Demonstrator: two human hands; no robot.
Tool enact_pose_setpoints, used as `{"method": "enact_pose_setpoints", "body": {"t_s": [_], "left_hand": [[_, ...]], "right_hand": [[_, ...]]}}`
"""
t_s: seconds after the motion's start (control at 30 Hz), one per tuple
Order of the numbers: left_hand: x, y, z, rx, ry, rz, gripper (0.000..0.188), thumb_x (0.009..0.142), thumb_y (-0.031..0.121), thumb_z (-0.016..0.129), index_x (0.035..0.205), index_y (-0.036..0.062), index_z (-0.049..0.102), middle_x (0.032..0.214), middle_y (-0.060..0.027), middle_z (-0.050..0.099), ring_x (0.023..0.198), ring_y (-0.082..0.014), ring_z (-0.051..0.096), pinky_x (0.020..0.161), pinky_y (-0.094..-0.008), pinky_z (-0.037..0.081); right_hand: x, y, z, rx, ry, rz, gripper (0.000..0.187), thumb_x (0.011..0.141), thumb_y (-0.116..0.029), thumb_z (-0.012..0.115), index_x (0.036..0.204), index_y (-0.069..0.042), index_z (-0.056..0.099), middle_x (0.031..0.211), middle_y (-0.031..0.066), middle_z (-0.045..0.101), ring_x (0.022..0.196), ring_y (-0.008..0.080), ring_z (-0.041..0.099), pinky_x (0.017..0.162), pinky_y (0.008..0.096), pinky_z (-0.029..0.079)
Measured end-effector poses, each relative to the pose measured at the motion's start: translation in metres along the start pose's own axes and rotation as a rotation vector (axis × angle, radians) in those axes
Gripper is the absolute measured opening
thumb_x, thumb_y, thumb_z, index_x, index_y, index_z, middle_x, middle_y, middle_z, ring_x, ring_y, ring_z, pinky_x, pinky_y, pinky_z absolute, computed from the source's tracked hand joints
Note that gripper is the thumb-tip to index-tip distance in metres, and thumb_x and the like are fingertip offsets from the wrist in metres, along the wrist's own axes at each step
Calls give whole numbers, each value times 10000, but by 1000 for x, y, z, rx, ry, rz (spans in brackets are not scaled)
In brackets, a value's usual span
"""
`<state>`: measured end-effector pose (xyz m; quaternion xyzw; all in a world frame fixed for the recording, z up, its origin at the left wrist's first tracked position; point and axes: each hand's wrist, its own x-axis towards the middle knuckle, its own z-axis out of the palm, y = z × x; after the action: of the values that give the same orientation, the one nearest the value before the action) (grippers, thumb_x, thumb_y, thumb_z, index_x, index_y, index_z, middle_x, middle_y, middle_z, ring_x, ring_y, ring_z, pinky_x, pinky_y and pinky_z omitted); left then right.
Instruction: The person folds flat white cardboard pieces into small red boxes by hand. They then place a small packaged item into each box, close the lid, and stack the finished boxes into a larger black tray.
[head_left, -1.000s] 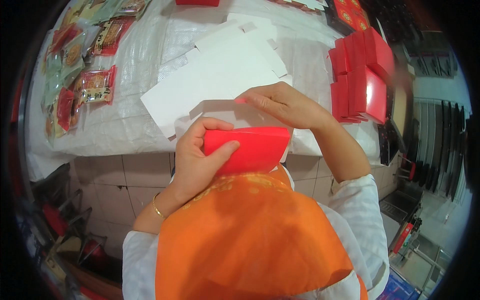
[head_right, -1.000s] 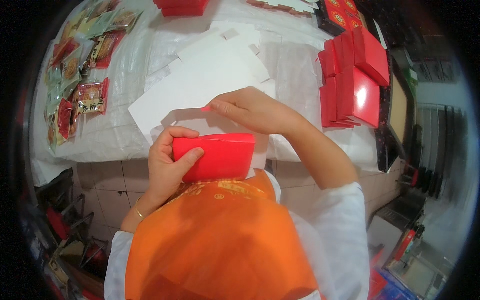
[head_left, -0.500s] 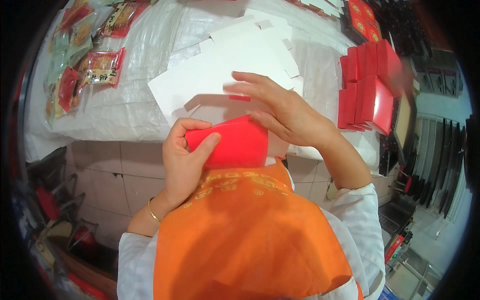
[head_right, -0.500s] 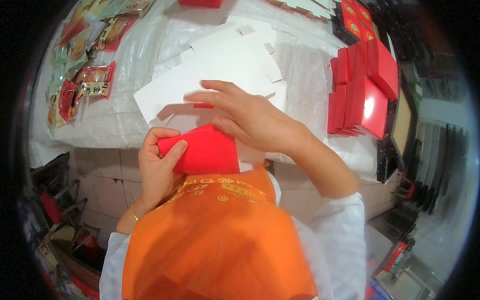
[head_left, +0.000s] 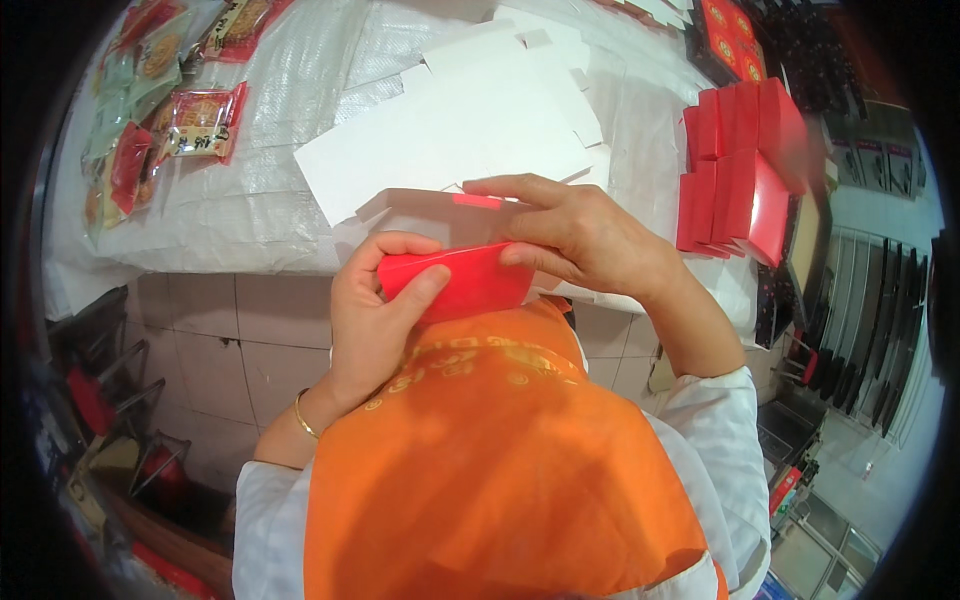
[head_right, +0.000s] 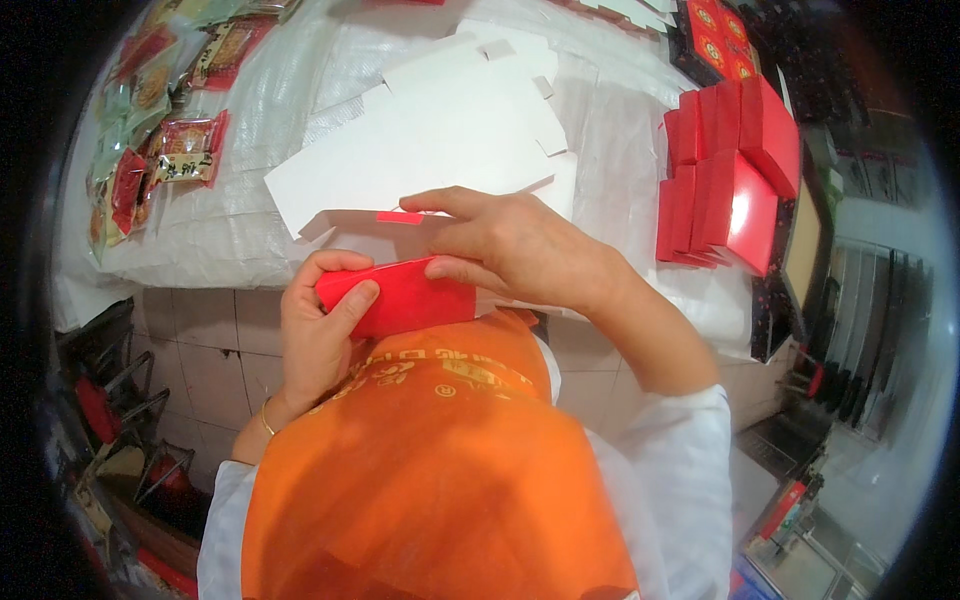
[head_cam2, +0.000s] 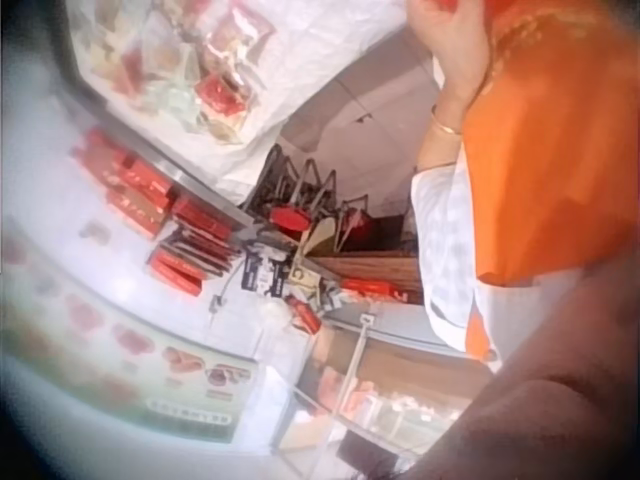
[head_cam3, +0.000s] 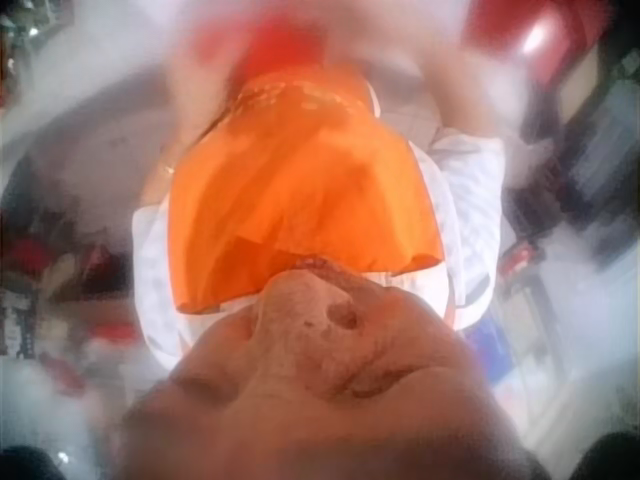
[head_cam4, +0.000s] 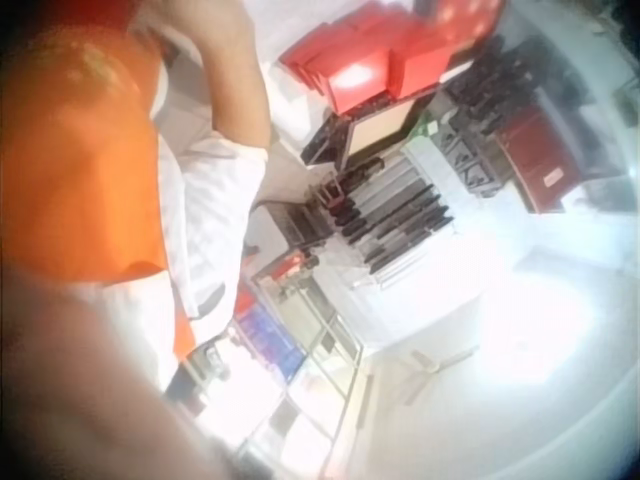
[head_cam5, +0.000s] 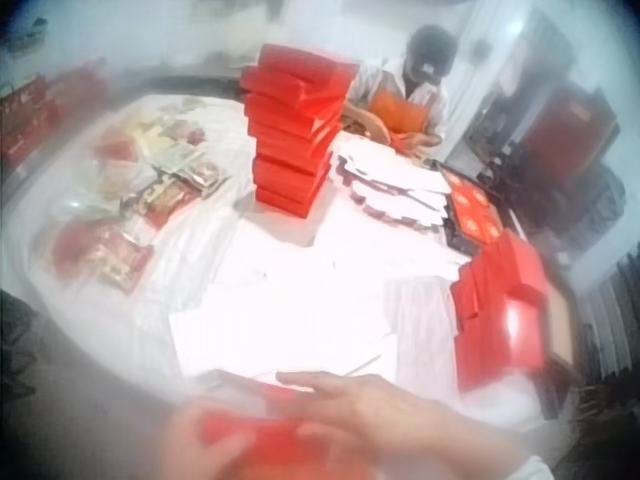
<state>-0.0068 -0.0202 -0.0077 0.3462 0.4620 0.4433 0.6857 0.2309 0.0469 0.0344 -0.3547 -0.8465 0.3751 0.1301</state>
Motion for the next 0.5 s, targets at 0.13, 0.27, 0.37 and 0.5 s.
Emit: {"method": "enact_pose_setpoints", "body": {"t_s": [0.13,0.27,0.37,0.5], "left_hand": [[3,-1,0,27,-11,-6,188,926,6,655,1102,-6,589,1032,-67,664,931,-92,630,816,-251,527],[7,-3,7,-12,9,32,202,930,9,651,1117,0,575,1088,-72,651,964,-98,626,842,-256,527],[8,-5,9,-22,-4,45,213,931,13,650,1126,1,565,1104,-71,645,977,-102,624,854,-258,525],[9,-4,10,27,8,49,230,927,30,661,1131,0,559,1093,-66,646,977,-103,622,854,-261,524]], "right_hand": [[-1,-11,-2,7,-8,40,211,953,-128,596,1135,-49,670,1370,126,584,986,322,678,801,370,566],[-1,-10,5,241,130,58,282,974,-86,531,1237,-78,633,1348,138,594,1068,307,663,849,358,554],[4,-13,5,348,167,131,271,978,-105,537,1222,-81,652,1246,150,642,1035,295,676,831,352,551],[15,-9,3,100,101,110,230,960,-171,598,1142,-67,693,1041,147,702,939,292,691,779,350,548]]}}
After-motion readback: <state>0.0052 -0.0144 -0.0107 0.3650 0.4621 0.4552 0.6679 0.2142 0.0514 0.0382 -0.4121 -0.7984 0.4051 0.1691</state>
